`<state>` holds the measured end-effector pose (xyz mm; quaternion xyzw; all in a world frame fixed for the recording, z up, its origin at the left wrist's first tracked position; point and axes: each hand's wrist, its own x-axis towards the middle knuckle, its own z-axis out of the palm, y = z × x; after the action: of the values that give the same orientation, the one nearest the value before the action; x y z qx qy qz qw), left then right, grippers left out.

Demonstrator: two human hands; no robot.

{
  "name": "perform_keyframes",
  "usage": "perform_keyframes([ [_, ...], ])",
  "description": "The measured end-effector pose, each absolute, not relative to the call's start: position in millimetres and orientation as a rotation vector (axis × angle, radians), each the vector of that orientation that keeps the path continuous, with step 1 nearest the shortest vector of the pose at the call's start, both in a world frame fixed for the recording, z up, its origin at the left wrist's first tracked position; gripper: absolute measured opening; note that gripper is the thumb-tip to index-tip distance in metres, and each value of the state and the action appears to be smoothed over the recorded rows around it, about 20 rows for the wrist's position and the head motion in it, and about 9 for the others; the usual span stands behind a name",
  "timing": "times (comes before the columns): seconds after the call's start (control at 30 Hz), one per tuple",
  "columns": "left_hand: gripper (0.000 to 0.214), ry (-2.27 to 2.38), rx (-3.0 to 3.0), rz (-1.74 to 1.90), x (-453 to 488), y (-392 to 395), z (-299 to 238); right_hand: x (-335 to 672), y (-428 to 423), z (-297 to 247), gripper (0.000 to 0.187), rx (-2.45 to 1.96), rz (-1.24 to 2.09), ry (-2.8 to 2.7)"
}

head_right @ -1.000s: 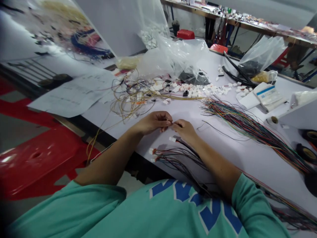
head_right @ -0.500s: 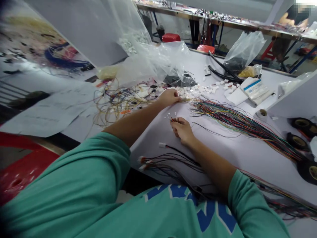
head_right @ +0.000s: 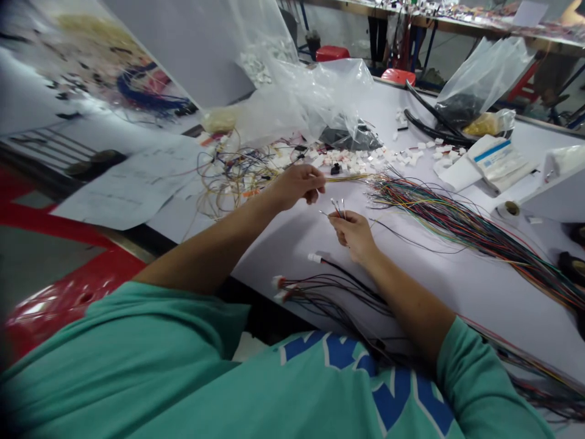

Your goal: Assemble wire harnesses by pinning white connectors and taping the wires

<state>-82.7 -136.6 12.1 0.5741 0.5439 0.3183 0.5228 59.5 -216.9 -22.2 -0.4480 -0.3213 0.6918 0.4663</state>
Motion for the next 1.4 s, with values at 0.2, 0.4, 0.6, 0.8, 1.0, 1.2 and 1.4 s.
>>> perform_keyframes([
  [0.2, 0.030, 0.942, 0.861, 0.723, -94.4, -183.4, -3.9, 57.4, -220.0, -24.0, 0.019, -1.111, 1.610, -0.860],
  [0.4, 0.039, 0.784, 0.785, 0.694, -93.6, -192.3, -19.5, 56.7, -222.4, -27.1, 0.016, -1.182, 1.379, -0.962],
  [0.6, 0.041, 0.753, 0.779, 0.663, -96.2, -193.4, -22.7, 60.0, -223.4, -29.9, 0.015, -1.218, 1.221, -1.142],
  [0.8, 0.029, 0.803, 0.770, 0.667, -97.4, -193.5, -23.5, 60.3, -225.1, -30.0, 0.015, -1.281, 1.161, -1.255],
  [1.0, 0.028, 0.877, 0.784, 0.662, -97.5, -193.4, -19.7, 61.0, -226.0, -32.0, 0.016, -1.334, 1.096, -1.334],
  [1.2, 0.031, 0.891, 0.825, 0.669, -97.9, -194.0, -17.8, 61.1, -226.3, -29.0, 0.016, -1.375, 1.040, -1.381],
  [1.4, 0.040, 0.873, 0.943, 0.739, -96.2, -195.2, -21.6, 58.8, -228.6, -22.3, 0.013, -1.441, 1.015, -1.417],
])
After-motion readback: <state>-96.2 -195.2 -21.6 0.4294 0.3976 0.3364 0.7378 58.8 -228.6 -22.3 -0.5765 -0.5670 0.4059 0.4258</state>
